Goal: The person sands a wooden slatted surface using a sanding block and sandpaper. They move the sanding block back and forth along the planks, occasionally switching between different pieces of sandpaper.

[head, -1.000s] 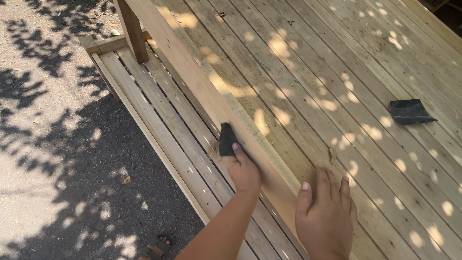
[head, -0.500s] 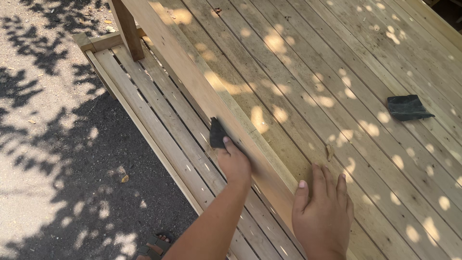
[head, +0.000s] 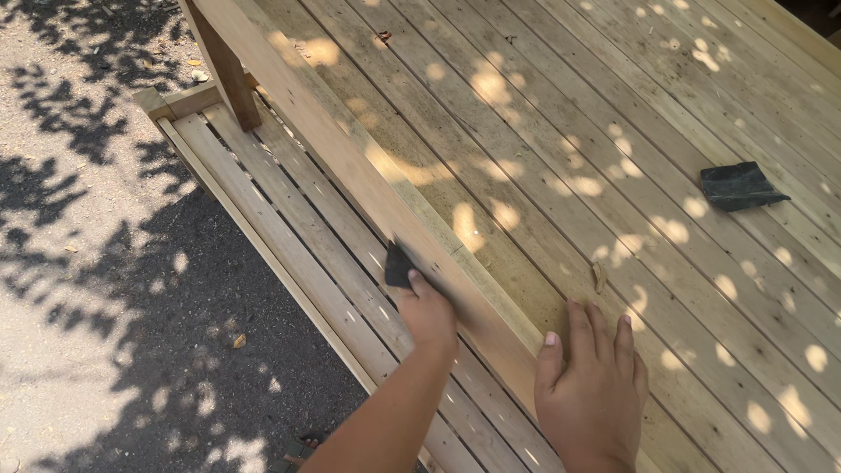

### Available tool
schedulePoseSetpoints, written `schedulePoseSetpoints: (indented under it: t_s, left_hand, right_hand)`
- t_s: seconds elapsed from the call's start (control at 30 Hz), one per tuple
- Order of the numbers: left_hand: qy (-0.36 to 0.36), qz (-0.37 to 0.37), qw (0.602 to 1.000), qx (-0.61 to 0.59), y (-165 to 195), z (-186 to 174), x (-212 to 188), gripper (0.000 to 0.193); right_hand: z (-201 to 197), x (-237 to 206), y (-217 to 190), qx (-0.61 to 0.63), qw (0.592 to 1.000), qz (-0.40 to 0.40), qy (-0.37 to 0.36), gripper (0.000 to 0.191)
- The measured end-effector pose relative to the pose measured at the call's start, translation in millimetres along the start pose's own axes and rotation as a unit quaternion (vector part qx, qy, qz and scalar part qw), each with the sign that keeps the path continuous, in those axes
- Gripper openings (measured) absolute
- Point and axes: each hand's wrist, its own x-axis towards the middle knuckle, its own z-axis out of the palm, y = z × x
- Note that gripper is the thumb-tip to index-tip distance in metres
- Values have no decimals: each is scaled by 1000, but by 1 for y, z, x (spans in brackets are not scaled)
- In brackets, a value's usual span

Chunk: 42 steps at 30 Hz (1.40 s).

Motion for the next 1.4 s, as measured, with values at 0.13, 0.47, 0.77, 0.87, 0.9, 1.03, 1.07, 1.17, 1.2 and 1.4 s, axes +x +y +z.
schedulePoseSetpoints:
  t_s: [0.13, 0.47, 0.77, 0.87, 0.9, 1.03, 1.07, 1.17, 1.2, 1.4]
  left_hand:
    - [62, 37, 995, 64, 81, 8, 71, 49]
    - [-125, -252, 958, 51, -97, -33, -116, 41]
    - [-73, -167, 982, 42, 49, -12, 15, 30]
    - [-132, -188, 968, 100, -4, -23, -26, 36]
    - [-156, -296, 940, 73, -31, -26, -51, 37]
    - [-273, -302, 902, 143, -46, -36, -64, 34]
    - [-261, -280, 913, 144, -24, -33, -40, 35]
    - [-223, -193, 944, 147, 42, -27, 30, 34]
    - [-233, -182, 941, 165, 56, -28, 42, 35]
    - [-337, -192, 886, 255, 92, -36, 52, 36]
  right_hand:
    - [0, -3, 0, -13, 1000, 1, 5, 56]
    - [-10, -12, 0, 51, 997, -27, 56, 53]
    - [-1, -123, 4, 295, 946, -10, 133, 31]
    - [34, -155, -8, 372, 909, 82, 166, 31]
    - [48, -163, -10, 386, 898, 129, 168, 30]
    - [101, -184, -13, 469, 831, 277, 111, 28]
    - [114, -185, -15, 496, 810, 301, 86, 29]
    - [143, -179, -32, 574, 727, 376, 9, 33]
    - [150, -171, -42, 612, 691, 383, -15, 34]
    - [138, -95, -121, 779, 417, 397, -248, 73]
